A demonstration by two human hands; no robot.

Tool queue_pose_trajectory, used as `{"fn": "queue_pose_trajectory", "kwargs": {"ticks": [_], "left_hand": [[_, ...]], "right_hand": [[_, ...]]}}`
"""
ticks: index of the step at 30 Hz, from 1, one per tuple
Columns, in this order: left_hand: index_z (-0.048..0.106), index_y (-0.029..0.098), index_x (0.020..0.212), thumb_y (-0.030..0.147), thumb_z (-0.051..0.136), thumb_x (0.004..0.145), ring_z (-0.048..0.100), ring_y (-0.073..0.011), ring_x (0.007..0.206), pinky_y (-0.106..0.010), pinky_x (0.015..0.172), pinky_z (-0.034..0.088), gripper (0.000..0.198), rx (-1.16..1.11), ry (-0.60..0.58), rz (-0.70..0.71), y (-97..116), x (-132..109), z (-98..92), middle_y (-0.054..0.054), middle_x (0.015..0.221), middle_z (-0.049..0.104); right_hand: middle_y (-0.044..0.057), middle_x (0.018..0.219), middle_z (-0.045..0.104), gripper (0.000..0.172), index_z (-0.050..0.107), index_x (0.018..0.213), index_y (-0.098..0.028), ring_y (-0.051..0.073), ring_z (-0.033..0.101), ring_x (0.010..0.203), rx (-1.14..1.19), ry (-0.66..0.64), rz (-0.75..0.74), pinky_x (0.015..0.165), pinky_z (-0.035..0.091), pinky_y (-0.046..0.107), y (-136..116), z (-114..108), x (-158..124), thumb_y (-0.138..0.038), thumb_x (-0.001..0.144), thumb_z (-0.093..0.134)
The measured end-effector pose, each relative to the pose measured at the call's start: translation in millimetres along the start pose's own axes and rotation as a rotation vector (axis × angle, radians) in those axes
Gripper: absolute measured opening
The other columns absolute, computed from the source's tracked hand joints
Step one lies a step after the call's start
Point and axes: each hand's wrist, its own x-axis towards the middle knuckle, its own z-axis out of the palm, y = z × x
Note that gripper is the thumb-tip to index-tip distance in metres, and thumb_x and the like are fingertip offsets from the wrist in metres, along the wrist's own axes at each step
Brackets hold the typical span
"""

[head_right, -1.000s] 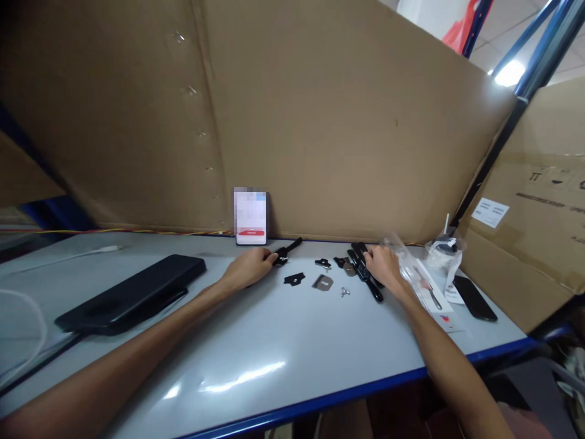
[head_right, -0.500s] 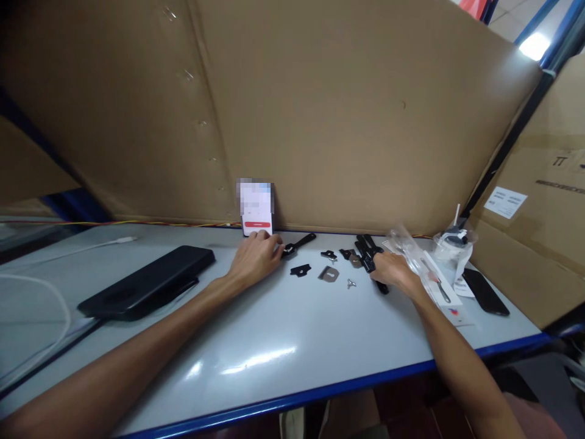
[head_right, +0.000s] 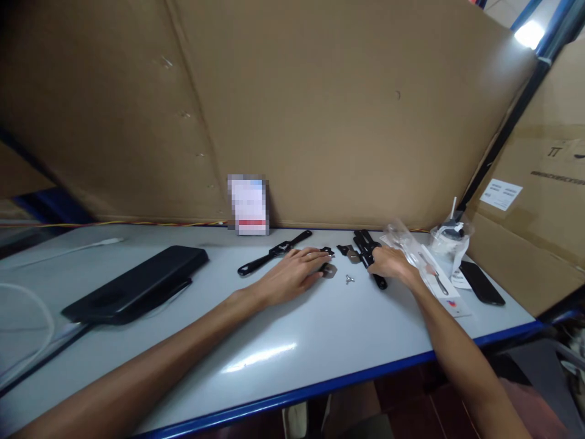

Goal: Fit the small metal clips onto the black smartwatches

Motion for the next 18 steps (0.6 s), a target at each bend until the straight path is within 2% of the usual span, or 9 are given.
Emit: {"fn": "queue_pose_trajectory", "kwargs": {"ticks": [3,6,10,14,18], "left_hand": [[0.06,0.02,0.135,0.02,0.046,0.098,0.05,-0.0332,0.13,-0.051,0.103,0.038,0.04,-0.022,-0.036,0.021,-2.1,0.1,3.6,-0.011,0.137,0.065],[0.062,0.02,0.132,0.019,0.05,0.094,0.053,-0.0332,0.121,-0.05,0.099,0.04,0.04,-0.027,-0.017,-0.018,-3.8,0.3,3.7,-0.011,0.128,0.068],[0.065,0.02,0.127,0.031,0.055,0.094,0.054,-0.0317,0.113,-0.049,0.097,0.042,0.036,-0.042,0.026,-0.074,-1.3,1.0,4.5,-0.013,0.123,0.066],[0.069,0.018,0.109,0.034,0.058,0.091,0.054,-0.0317,0.108,-0.048,0.094,0.042,0.027,-0.024,0.025,-0.103,1.3,2.4,7.0,-0.014,0.115,0.063],[0.064,0.018,0.104,0.032,0.062,0.087,0.054,-0.0331,0.105,-0.047,0.089,0.043,0.023,-0.06,0.019,-0.185,2.3,4.8,7.1,-0.014,0.112,0.064]], "right_hand": [[0.012,0.085,0.074,0.015,0.074,0.08,-0.016,0.024,0.067,0.077,-0.003,-0.028,0.02,0.058,0.036,0.028,3.2,-1.0,1.7,-0.028,0.079,0.066],[0.011,0.083,0.073,0.013,0.073,0.082,-0.016,0.022,0.066,0.075,0.006,-0.027,0.017,0.056,0.034,0.027,8.5,1.2,6.4,-0.026,0.08,0.064],[0.009,0.082,0.072,0.011,0.072,0.08,-0.016,0.022,0.066,0.075,0.036,-0.023,0.004,0.055,0.032,0.027,11.3,3.9,10.2,-0.025,0.081,0.066],[0.014,0.091,0.074,0.018,0.074,0.083,-0.014,0.025,0.068,0.079,-0.002,-0.016,0.026,0.058,0.036,0.028,6.0,3.9,8.5,-0.026,0.087,0.061],[0.018,0.103,0.075,0.025,0.075,0.09,-0.014,0.027,0.07,0.09,-0.037,0.023,0.033,0.064,0.04,0.028,3.5,4.0,9.5,-0.028,0.094,0.055]]}}
